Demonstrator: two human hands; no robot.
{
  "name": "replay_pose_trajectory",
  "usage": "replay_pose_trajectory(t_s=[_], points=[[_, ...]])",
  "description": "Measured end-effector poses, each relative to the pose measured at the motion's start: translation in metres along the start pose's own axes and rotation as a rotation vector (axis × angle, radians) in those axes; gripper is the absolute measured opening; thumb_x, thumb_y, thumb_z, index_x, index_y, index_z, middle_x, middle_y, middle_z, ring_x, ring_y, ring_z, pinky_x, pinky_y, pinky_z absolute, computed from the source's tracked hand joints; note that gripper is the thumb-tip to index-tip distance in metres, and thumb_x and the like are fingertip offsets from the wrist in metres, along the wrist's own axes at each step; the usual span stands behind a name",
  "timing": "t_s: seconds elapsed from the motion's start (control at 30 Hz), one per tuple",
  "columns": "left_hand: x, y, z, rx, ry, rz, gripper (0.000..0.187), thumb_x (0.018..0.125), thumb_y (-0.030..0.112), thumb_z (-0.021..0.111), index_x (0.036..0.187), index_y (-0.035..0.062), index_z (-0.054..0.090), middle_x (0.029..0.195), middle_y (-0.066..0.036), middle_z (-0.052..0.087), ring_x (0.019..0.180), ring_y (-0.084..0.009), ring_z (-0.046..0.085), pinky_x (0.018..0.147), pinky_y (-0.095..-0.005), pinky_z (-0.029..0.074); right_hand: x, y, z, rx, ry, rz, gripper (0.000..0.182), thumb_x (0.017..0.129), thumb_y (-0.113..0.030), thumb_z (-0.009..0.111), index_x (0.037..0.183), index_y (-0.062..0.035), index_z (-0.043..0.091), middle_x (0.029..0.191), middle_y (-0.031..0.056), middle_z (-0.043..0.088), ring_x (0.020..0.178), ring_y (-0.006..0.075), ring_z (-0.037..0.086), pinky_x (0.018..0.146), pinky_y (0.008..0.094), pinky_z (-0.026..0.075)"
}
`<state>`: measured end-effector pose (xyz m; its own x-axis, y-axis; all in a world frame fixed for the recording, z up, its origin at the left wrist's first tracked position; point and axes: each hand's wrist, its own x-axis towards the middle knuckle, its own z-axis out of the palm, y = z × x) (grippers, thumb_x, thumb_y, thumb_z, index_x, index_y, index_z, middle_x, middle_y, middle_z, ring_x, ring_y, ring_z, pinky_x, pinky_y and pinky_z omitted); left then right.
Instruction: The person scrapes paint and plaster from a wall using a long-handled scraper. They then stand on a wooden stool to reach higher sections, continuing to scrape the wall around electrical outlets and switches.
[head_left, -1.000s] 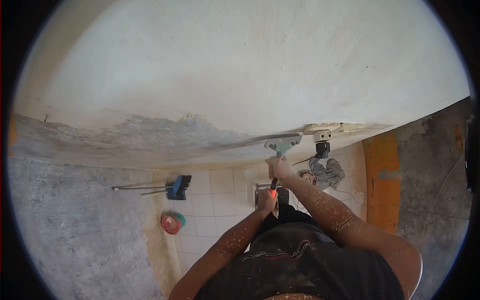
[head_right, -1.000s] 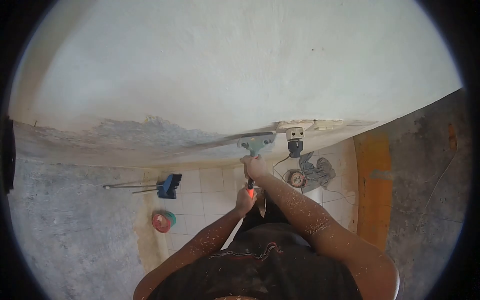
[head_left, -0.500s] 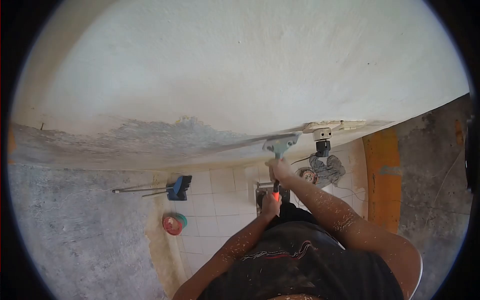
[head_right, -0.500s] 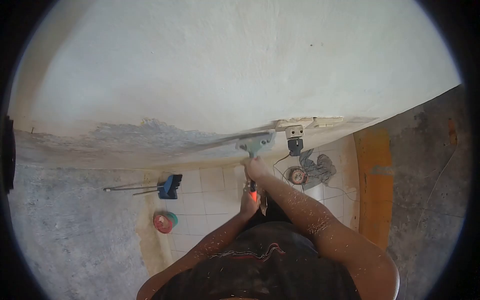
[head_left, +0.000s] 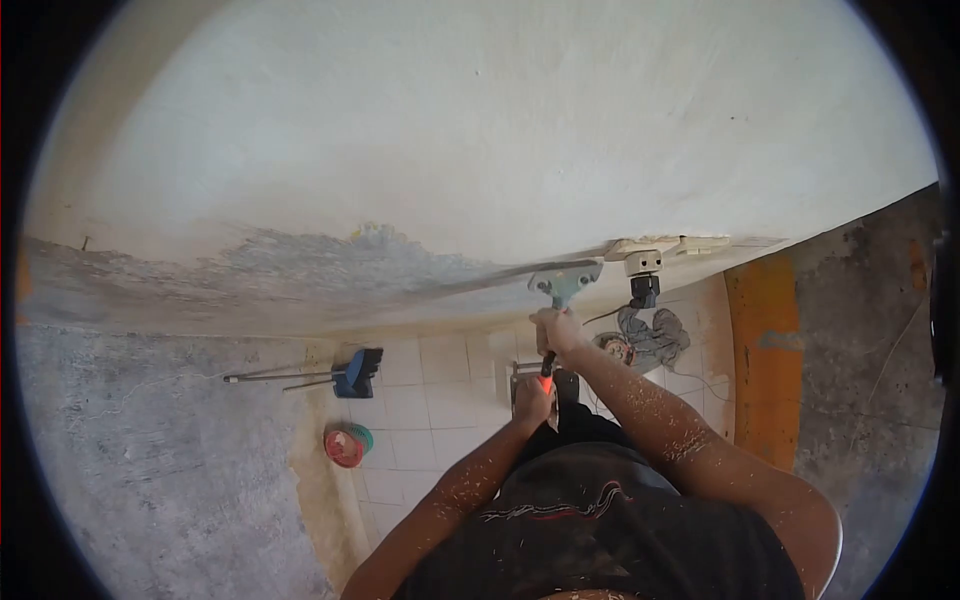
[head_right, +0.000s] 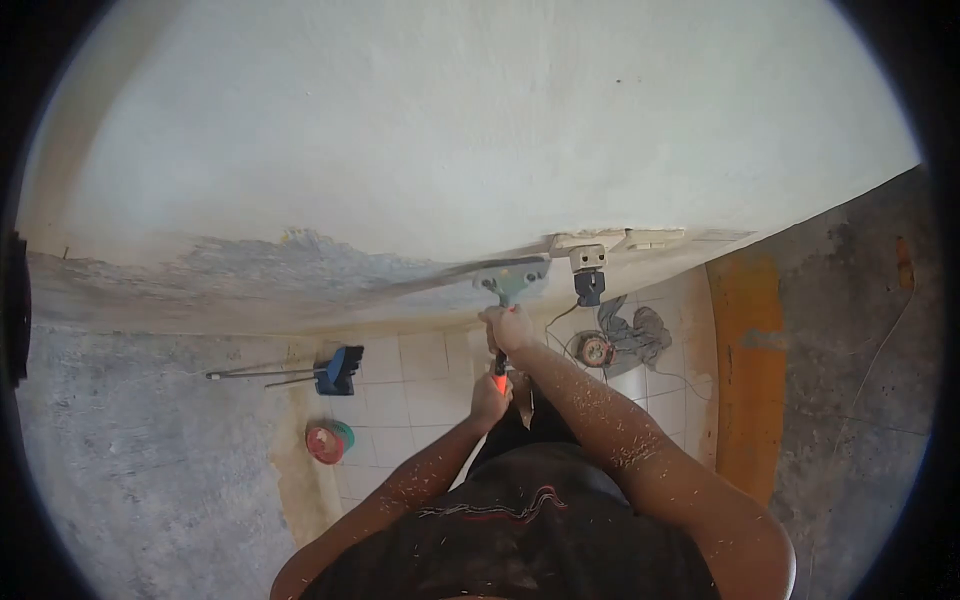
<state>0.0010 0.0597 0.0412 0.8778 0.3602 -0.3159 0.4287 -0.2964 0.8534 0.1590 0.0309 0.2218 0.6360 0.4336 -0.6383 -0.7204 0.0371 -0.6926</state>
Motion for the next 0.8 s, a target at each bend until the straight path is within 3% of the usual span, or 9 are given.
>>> replay_pose_trajectory(t_s=[0.13,0.2,0.27,0.37,0.4,0.47,0.5,0.7,0.8], points=[[-0.009,-0.009,0.01,-0.148,-0.123,-0.188,0.03,0.074,0.02,0.066,0.085,-0.0032,0.05,0.076,-0.024,0.055,0.072,-0.0418,0.055,0.063,-0.0497,0.043,0.003,0.015,-0.008,0.044,0.086,0.151,0.028,0.076,-0.014,0.052,0.053,-0.011,0.037,0.043,0.0014,0.033,0.035,0.0146,0.031,0.037,0.0313,0.026],[-0.001,0.034,-0.015,0.285,-0.015,-0.008,0.032,0.073,0.021,0.066,0.087,-0.0031,0.051,0.077,-0.023,0.056,0.073,-0.0416,0.055,0.063,-0.0494,0.043,0.005,0.009,-0.007,-0.073,0.017,-0.063,0.026,0.076,-0.012,0.052,0.056,-0.0124,0.036,0.043,0.0001,0.031,0.033,0.0137,0.027,0.036,0.0311,0.025],[0.003,0.022,-0.018,0.319,0.088,0.221,0.018,0.077,0.014,0.06,0.081,-0.0025,0.052,0.058,-0.013,0.057,0.053,-0.0251,0.059,0.049,-0.037,0.045,0.001,0.011,-0.008,0.025,0.016,-0.007,0.026,0.076,-0.012,0.052,0.056,-0.0124,0.035,0.043,0.0,0.03,0.033,0.0133,0.027,0.035,0.031,0.025],[-0.011,0.015,-0.014,0.227,0.007,0.122,0.02,0.076,0.016,0.06,0.077,-0.0023,0.052,0.057,-0.013,0.057,0.053,-0.0233,0.059,0.048,-0.0366,0.044,0.004,0.011,-0.011,0.123,0.021,0.09,0.027,0.076,-0.011,0.052,0.055,-0.0125,0.034,0.043,-0.0003,0.029,0.033,0.0128,0.026,0.036,0.0306,0.024],[-0.012,0.007,-0.007,0.23,0.007,0.125,0.02,0.076,0.016,0.06,0.077,-0.0023,0.052,0.057,-0.013,0.057,0.053,-0.0233,0.059,0.048,-0.0366,0.044,0.004,0.016,-0.013,0.124,0.046,0.169,0.028,0.075,-0.011,0.052,0.055,-0.0126,0.033,0.043,-0.0004,0.029,0.033,0.0127,0.026,0.036,0.0303,0.025],[-0.004,-0.015,0.009,-0.053,-0.043,-0.077,0.028,0.074,0.02,0.064,0.081,-0.0034,0.051,0.07,-0.023,0.057,0.066,-0.042,0.056,0.06,-0.0499,0.043,0.007,0.011,-0.009,0.095,0.109,0.156,0.03,0.075,-0.01,0.052,0.054,-0.0139,0.032,0.043,-0.0012,0.028,0.033,0.0122,0.026,0.036,0.0296,0.025],[-0.005,0.027,-0.01,0.395,0.11,0.13,0.024,0.076,0.018,0.061,0.077,-0.0032,0.051,0.059,-0.017,0.056,0.055,-0.0347,0.057,0.051,-0.0429,0.044,0.005,0.001,-0.007,0.081,0.042,0.064,0.029,0.076,-0.01,0.052,0.055,-0.0144,0.032,0.043,-0.0016,0.028,0.033,0.0121,0.025,0.036,0.0294,0.024],[-0.015,0.002,-0.008,0.27,0.057,0.145,0.027,0.075,0.021,0.064,0.076,-0.0018,0.05,0.062,-0.019,0.056,0.061,-0.0398,0.056,0.056,-0.0465,0.044,0.007,0.019,-0.015,0.152,0.02,0.12,0.03,0.076,-0.01,0.052,0.055,-0.0151,0.031,0.044,-0.0029,0.026,0.034,0.0113,0.024,0.037,0.0293,0.024],[-0.01,0.053,-0.025,0.346,0.084,0.093,0.028,0.074,0.022,0.064,0.077,-0.0018,0.05,0.063,-0.019,0.056,0.063,-0.0399,0.055,0.057,-0.047,0.043,0.009,0.01,-0.014,0.158,-0.002,0.191,0.031,0.075,-0.009,0.053,0.054,-0.0155,0.03,0.044,-0.0035,0.026,0.034,0.0107,0.023,0.037,0.0293,0.024]])
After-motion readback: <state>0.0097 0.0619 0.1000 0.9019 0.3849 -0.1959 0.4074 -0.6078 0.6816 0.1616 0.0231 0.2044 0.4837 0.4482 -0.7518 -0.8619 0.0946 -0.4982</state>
